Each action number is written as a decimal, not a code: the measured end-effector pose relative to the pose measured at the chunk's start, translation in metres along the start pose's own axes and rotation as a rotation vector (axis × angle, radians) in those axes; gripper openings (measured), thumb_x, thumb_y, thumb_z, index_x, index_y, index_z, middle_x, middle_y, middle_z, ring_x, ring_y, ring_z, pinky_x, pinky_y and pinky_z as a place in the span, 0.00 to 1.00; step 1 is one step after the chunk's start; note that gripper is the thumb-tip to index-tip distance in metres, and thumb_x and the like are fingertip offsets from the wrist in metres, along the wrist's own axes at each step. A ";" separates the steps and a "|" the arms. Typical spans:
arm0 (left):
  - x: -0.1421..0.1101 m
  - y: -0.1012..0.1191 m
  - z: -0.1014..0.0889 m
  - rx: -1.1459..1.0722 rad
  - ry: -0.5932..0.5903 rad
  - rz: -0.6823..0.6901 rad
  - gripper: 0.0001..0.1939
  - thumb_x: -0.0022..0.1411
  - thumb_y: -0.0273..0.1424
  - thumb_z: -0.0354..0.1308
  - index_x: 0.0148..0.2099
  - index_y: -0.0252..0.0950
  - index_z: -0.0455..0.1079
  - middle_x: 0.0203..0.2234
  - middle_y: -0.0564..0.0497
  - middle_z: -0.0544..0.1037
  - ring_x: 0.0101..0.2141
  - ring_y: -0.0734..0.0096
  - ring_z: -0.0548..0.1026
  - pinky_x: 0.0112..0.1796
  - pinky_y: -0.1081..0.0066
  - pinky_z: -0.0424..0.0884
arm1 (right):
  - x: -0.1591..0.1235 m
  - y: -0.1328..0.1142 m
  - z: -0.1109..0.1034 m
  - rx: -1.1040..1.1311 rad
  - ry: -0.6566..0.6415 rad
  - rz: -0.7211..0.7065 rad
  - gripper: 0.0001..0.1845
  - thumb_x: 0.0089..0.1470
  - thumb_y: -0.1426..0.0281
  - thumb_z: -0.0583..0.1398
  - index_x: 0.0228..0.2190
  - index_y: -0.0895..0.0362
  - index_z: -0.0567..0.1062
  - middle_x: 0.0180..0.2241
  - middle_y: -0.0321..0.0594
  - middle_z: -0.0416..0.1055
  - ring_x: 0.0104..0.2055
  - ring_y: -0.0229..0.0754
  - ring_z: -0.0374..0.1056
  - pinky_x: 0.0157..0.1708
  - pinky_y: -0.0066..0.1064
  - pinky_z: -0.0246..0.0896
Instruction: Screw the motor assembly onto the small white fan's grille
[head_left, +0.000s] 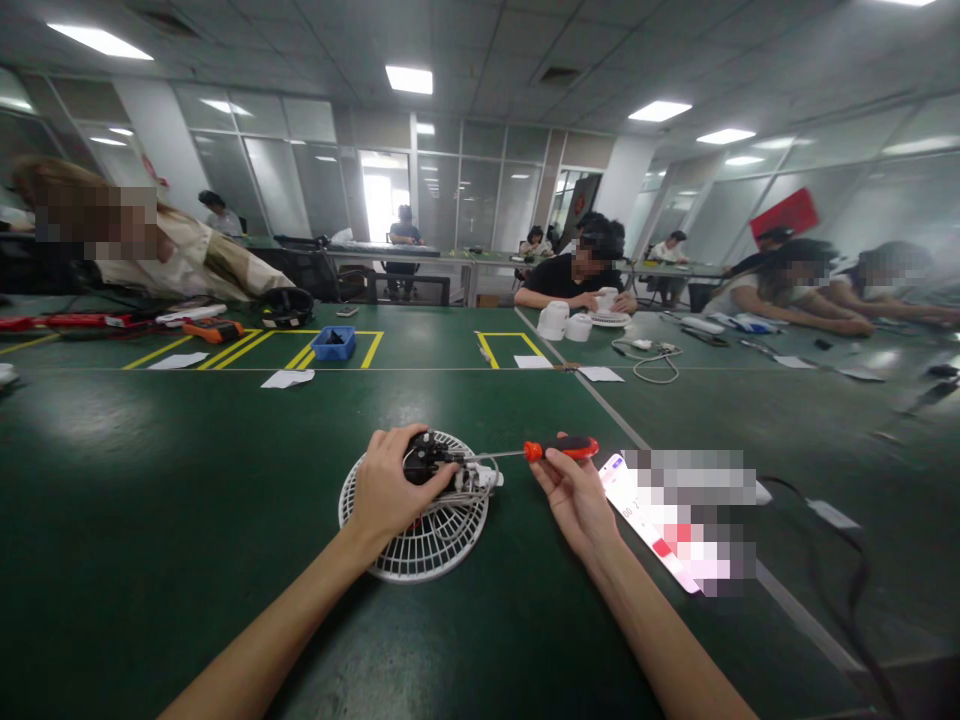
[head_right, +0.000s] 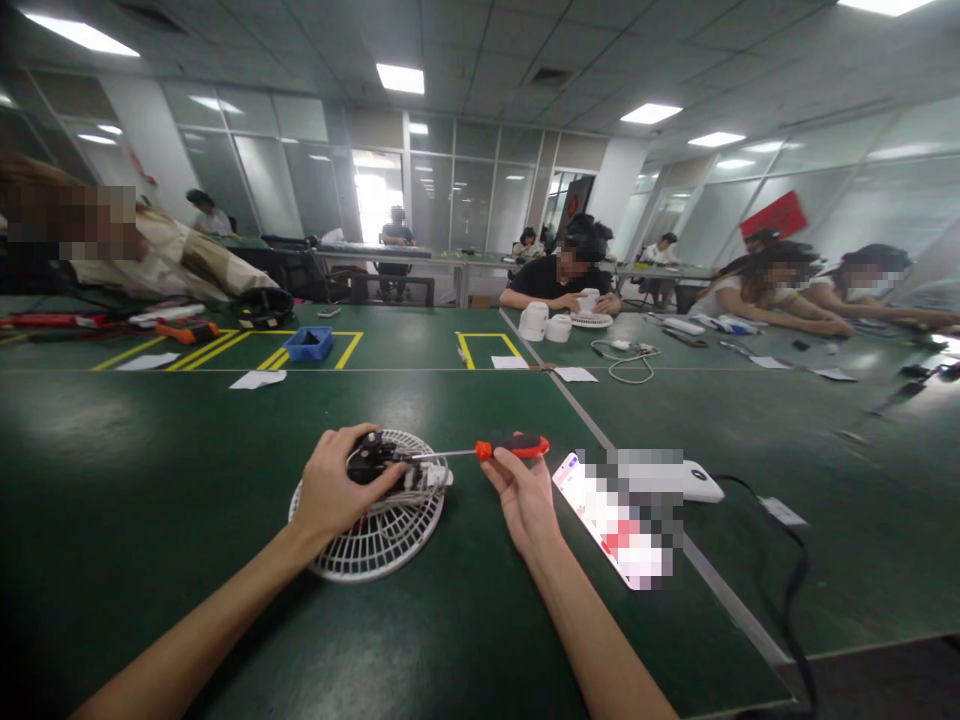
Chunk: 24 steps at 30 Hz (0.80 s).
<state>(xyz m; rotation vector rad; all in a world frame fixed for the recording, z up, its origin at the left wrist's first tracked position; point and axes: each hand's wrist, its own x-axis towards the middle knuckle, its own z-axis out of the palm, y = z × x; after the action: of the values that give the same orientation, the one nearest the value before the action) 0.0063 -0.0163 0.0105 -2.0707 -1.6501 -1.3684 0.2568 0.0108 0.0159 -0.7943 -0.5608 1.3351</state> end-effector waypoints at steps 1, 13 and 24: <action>0.000 0.000 0.000 0.000 0.002 -0.001 0.24 0.59 0.45 0.68 0.52 0.37 0.71 0.42 0.46 0.80 0.41 0.57 0.74 0.43 0.56 0.75 | 0.000 0.000 0.000 0.012 -0.005 -0.002 0.29 0.33 0.77 0.76 0.38 0.52 0.74 0.31 0.30 0.80 0.36 0.41 0.80 0.39 0.32 0.79; -0.001 -0.002 0.001 -0.006 0.012 0.009 0.25 0.59 0.45 0.68 0.53 0.38 0.70 0.43 0.46 0.80 0.42 0.57 0.75 0.43 0.56 0.75 | -0.002 0.001 0.003 -0.060 0.015 0.035 0.26 0.35 0.66 0.79 0.36 0.54 0.75 0.29 0.34 0.80 0.28 0.38 0.77 0.28 0.25 0.75; 0.000 -0.001 -0.001 -0.001 0.017 0.016 0.24 0.60 0.45 0.67 0.52 0.37 0.70 0.42 0.46 0.79 0.41 0.57 0.75 0.43 0.57 0.75 | 0.000 0.000 -0.001 0.065 -0.028 0.062 0.23 0.34 0.78 0.72 0.36 0.53 0.77 0.32 0.36 0.80 0.39 0.40 0.79 0.46 0.32 0.78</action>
<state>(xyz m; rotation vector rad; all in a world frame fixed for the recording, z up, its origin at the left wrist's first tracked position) 0.0055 -0.0162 0.0108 -2.0623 -1.6225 -1.3789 0.2576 0.0110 0.0156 -0.7464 -0.5159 1.4161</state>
